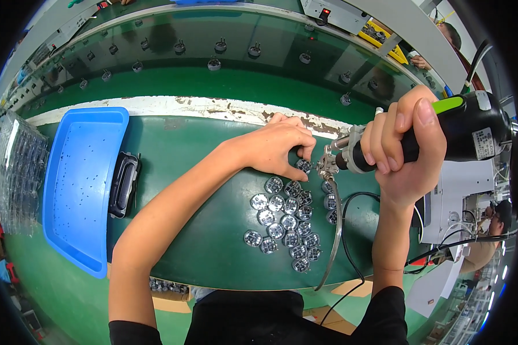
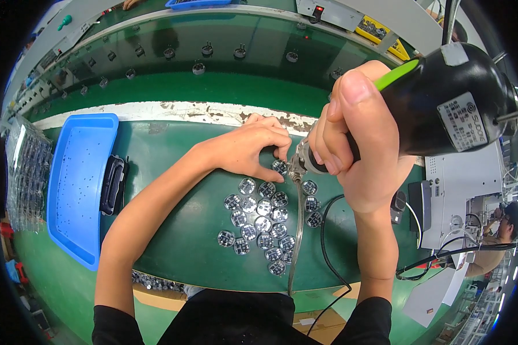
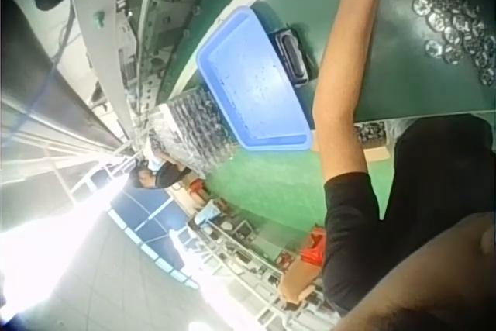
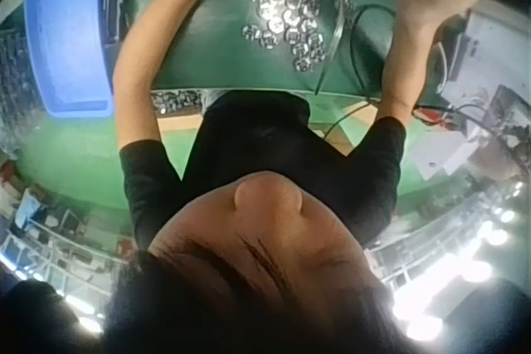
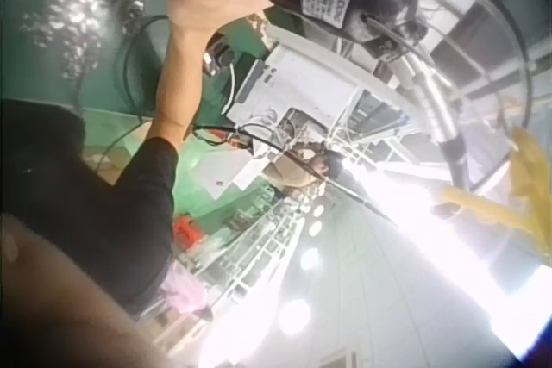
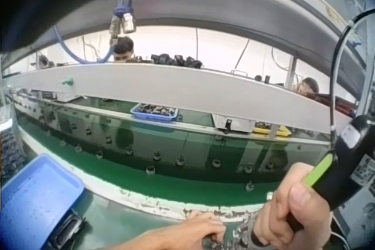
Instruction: The person assembles electronic or small mechanical components by hand, using an electric screwdriver to attach circuit boards to metal housings, taking components from a blue tray.
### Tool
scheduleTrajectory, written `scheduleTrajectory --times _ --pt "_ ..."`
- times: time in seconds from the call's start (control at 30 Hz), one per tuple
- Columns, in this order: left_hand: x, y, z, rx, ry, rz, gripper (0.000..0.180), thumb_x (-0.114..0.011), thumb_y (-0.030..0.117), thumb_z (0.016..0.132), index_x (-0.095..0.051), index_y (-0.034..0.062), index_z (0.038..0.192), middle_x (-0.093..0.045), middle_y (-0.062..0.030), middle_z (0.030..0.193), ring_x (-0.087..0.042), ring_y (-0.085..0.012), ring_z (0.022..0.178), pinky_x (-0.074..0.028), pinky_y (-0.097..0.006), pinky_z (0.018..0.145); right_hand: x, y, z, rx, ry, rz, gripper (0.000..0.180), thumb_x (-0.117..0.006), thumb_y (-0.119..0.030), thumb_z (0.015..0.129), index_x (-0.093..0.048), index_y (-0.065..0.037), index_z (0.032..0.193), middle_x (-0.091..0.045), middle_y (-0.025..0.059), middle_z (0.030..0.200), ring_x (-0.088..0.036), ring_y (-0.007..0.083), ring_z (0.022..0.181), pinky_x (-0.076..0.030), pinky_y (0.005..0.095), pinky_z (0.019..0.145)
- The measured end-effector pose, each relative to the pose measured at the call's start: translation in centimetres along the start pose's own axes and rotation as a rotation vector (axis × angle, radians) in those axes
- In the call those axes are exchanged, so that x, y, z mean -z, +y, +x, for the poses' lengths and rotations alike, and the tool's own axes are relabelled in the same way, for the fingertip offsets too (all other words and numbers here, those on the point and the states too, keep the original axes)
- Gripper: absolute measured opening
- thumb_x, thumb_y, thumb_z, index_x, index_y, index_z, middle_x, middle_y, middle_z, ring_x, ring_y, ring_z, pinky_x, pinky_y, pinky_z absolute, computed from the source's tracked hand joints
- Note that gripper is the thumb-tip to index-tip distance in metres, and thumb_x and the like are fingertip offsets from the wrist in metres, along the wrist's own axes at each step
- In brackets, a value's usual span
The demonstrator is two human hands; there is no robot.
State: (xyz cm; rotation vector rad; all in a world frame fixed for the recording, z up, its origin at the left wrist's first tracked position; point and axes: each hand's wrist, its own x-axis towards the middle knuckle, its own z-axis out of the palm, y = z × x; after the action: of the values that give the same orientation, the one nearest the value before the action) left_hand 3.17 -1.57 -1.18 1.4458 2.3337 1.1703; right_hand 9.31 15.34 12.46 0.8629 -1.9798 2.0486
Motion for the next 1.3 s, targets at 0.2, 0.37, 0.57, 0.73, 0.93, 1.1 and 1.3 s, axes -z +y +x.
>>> scheduleTrajectory --times 0.2,0.37,0.57,0.73,0.93,1.1,1.3 --pt "-0.1 0.0 0.0 0.003 -0.003 0.006 0.032 -0.085 0.025 0.070 -0.059 0.0110 0.085 -0.057 0.0009 0.085 -0.050 -0.0190 0.100 -0.030 -0.036 0.091 -0.3 0.5 0.0 -0.008 0.031 -0.045 0.029 -0.035 -0.027 0.104 -0.042 -0.007 0.083 -0.031 -0.0029 0.047 -0.028 0.0069 0.036 -0.033 0.0242 0.041" --pt "-0.1 -0.2 0.1 -0.005 0.005 0.015 0.033 -0.085 0.025 0.070 -0.058 0.0108 0.084 -0.057 0.0014 0.085 -0.050 -0.0191 0.101 -0.030 -0.036 0.091 -0.8 0.6 0.1 -0.020 0.058 -0.051 0.029 -0.037 -0.027 0.104 -0.041 -0.008 0.082 -0.030 -0.0029 0.047 -0.027 0.0067 0.037 -0.032 0.0241 0.041" --pt "0.1 -0.1 0.0 -0.022 0.004 0.021 0.034 -0.085 0.026 0.071 -0.058 0.0103 0.084 -0.059 0.0020 0.086 -0.051 -0.0194 0.101 -0.030 -0.037 0.091 -0.7 0.8 0.6 -0.034 0.101 -0.045 0.029 -0.041 -0.025 0.102 -0.039 -0.008 0.079 -0.029 -0.0022 0.047 -0.026 0.0070 0.036 -0.030 0.0244 0.040" --pt "0.3 0.0 0.0 0.035 -0.053 0.038 0.035 -0.086 0.029 0.071 -0.059 0.0105 0.084 -0.059 0.0022 0.088 -0.050 -0.0204 0.105 -0.030 -0.038 0.091 -0.4 0.9 0.6 -0.045 0.112 0.018 0.028 -0.042 -0.025 0.102 -0.042 -0.007 0.080 -0.030 -0.0027 0.047 -0.027 0.0081 0.035 -0.030 0.0249 0.040" --pt "1.4 1.3 0.0 0.003 -0.119 0.022 0.036 -0.086 0.034 0.071 -0.071 0.0148 0.097 -0.061 0.0020 0.095 -0.048 -0.0217 0.112 -0.028 -0.039 0.100 2.3 -3.6 -0.7 0.246 -0.052 0.039 0.027 -0.041 -0.026 0.102 -0.049 0.000 0.103 -0.045 0.0023 0.060 -0.044 0.0095 0.048 -0.040 0.0239 0.048" --pt "3.6 -2.3 -0.2 0.107 0.195 -0.101 0.032 -0.082 0.022 0.075 -0.071 0.0062 0.100 -0.063 -0.0057 0.092 -0.061 -0.0190 0.086 -0.050 -0.033 0.080 2.3 -5.2 -1.2 0.196 0.105 -0.088 0.040 -0.046 -0.023 0.100 -0.043 0.006 0.129 -0.052 0.0076 0.076 -0.051 0.0113 0.055 -0.046 0.0240 0.054" --pt "7.2 -7.7 -1.3 0.624 0.879 0.499 0.042 -0.083 0.039 0.073 -0.070 0.0053 0.095 -0.065 -0.0106 0.099 -0.065 -0.0301 0.093 -0.053 -0.042 0.084 3.9 -6.6 -0.9 0.041 -0.160 -0.088 0.045 -0.056 -0.031 0.099 -0.045 0.007 0.121 -0.055 0.0072 0.068 -0.045 0.0072 0.044 -0.042 0.0212 0.045"
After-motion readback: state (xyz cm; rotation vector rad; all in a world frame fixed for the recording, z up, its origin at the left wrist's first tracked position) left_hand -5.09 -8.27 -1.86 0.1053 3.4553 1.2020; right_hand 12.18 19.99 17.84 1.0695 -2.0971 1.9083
